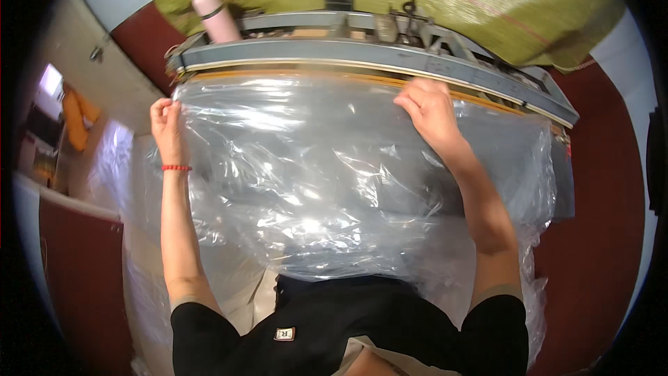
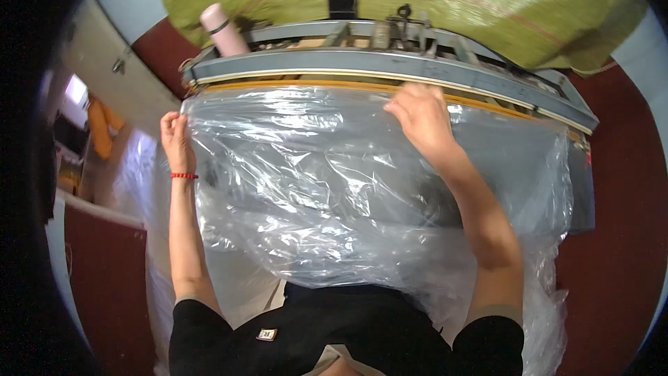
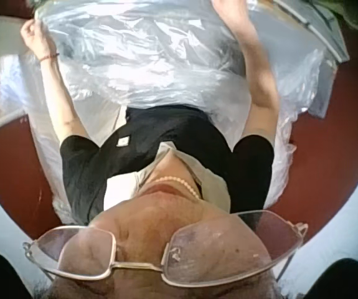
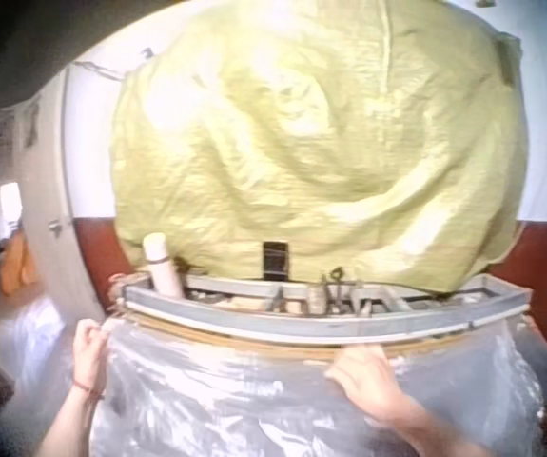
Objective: Wrapping or aligning a large protective plastic film over an industrial production machine.
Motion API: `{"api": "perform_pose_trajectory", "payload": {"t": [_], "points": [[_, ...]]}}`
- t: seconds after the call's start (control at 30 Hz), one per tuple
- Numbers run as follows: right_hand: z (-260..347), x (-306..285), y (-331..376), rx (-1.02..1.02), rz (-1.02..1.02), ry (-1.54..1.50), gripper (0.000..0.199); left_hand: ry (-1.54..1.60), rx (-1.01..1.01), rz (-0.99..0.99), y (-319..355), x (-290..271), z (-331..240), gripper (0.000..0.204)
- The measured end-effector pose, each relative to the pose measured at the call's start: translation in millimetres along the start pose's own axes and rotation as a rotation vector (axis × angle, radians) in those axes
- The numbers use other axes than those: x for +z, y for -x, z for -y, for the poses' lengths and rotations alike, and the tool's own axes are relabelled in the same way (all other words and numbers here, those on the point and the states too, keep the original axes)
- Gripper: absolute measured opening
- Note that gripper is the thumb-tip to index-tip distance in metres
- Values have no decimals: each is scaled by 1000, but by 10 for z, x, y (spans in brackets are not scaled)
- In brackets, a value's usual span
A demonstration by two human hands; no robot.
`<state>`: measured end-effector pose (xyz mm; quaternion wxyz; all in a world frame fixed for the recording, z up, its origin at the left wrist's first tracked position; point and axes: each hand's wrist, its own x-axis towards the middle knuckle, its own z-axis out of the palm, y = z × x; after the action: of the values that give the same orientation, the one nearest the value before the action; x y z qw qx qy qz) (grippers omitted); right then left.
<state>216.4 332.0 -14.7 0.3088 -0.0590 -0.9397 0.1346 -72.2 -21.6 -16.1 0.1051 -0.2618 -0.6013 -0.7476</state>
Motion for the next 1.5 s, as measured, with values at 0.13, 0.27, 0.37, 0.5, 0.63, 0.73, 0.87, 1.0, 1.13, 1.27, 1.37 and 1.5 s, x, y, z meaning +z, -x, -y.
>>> {"api": "perform_pose_trajectory", "payload": {"t": [0.13, 0.27, 0.37, 0.5, 0.63, 0.73, 0.87, 1.0, 1.13, 1.27, 1.37, 1.5], "points": [[-106, 119, 288, 474, 131, -598, 21, -475, -158, 132, -36, -735, 239, 12], [-730, -384, 964, 754, -138, -214, 22, -1007, -167, 325, 359, -1363, 453, 23], [-1360, -944, 1841, 706, -285, 89, 20, -922, 24, 510, 872, -1248, 268, 31], [-1654, -1512, 2665, 796, -346, 388, 25, -602, -109, 599, 1561, -743, -344, 30], [-1804, -1747, 3006, 882, -354, 417, 28, -473, -572, 314, 2153, -859, -337, 24], [-1800, -1723, 2985, 870, -352, 457, 30, -527, -693, 739, 2532, -794, -144, 20], [-1715, -1700, 2940, 896, -351, 493, 31, 90, -957, 578, 2920, -487, -63, 18], [-1632, -1716, 2932, 911, -339, 544, 31, 324, -808, -54, 2337, -145, -197, 17], [-1660, -1739, 2969, 920, -343, 527, 30, -70, -278, -300, 1104, -780, -67, 16], [-1660, -1680, 2889, 888, -338, 437, 30, -848, 93, -337, 159, -1158, -205, 16], [-1719, -1713, 2984, 911, -346, 462, 29, -977, 598, -171, 134, -239, -586, 15], [-1887, -1803, 3159, 876, -383, 537, 31, -1064, 621, 1120, 1029, 501, -426, 65]]}}
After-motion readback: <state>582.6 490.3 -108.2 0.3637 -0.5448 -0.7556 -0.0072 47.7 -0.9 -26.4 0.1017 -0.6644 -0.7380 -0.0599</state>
